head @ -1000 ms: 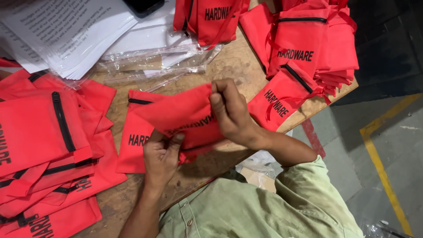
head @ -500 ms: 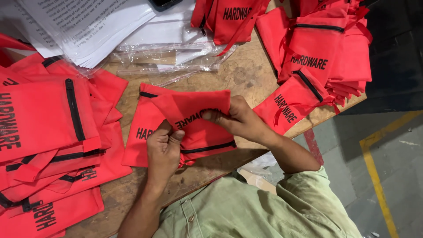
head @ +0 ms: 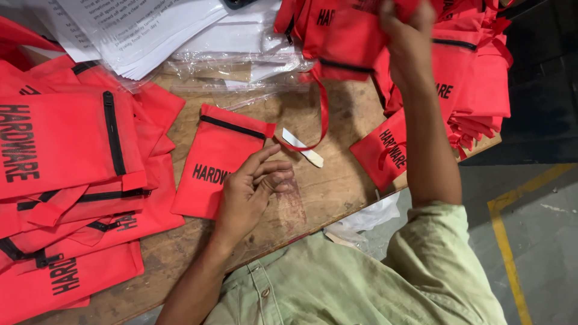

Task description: The person folds and flattens red drawstring pouches one at a time on a wooden worktable and stacks them into a pile. They open a pouch zipper pocket, insert a folded pouch, and handle small black zipper pulls before reaching for more pouches.

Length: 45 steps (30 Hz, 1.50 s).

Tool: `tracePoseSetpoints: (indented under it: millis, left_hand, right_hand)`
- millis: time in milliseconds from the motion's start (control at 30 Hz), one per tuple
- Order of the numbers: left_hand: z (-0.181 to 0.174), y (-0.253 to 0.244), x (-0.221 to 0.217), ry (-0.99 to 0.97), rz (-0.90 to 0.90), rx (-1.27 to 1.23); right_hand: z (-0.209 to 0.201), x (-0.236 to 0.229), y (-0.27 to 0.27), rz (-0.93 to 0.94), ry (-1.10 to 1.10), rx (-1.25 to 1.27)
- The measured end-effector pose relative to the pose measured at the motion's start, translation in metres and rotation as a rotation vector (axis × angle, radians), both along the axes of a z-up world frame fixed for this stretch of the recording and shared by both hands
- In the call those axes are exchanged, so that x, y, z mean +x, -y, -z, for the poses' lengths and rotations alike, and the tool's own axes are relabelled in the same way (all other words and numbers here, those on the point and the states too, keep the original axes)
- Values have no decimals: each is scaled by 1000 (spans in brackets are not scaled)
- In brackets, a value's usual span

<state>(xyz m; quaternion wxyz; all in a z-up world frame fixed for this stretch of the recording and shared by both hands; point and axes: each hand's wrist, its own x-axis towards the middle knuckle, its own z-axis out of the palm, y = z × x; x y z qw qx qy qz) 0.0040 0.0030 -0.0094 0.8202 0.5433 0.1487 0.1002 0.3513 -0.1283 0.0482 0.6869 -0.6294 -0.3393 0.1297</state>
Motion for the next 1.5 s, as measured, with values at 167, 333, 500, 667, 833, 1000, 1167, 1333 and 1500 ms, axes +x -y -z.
tracePoseSetpoints:
  millis: [167, 333, 500, 667, 833, 1000, 1167, 1333, 1500]
  left_hand:
    - [-4, -2, 1, -56, 40, 76]
    - [-6, 1, 0, -85, 34, 105]
    - [-9, 6, 1, -103, 61, 227]
    - [-7, 2, -1, -98, 36, 304]
    - [-9, 2, 2, -133, 36, 331]
    - [-9, 3, 2, -141, 54, 333]
    - [-10, 2, 3, -89, -20, 277]
    - [12, 7, -1, 253, -136, 185]
    - [19, 4, -4, 111, -173, 120]
  right_hand:
    - [43, 46, -1, 82, -88, -274]
    - [39, 54, 49, 372, 496, -814]
    - [75, 40, 66, 380, 918, -1110]
    - [97, 59, 61, 464, 1071, -1190]
    - [70, 78, 68, 820, 1250, -817]
    - [15, 62, 74, 773, 903, -358]
    - [-19, -17, 72, 418, 474, -90]
    - [-17, -135, 27, -70, -154, -202]
    - [-17, -167, -3, -270, -312, -316]
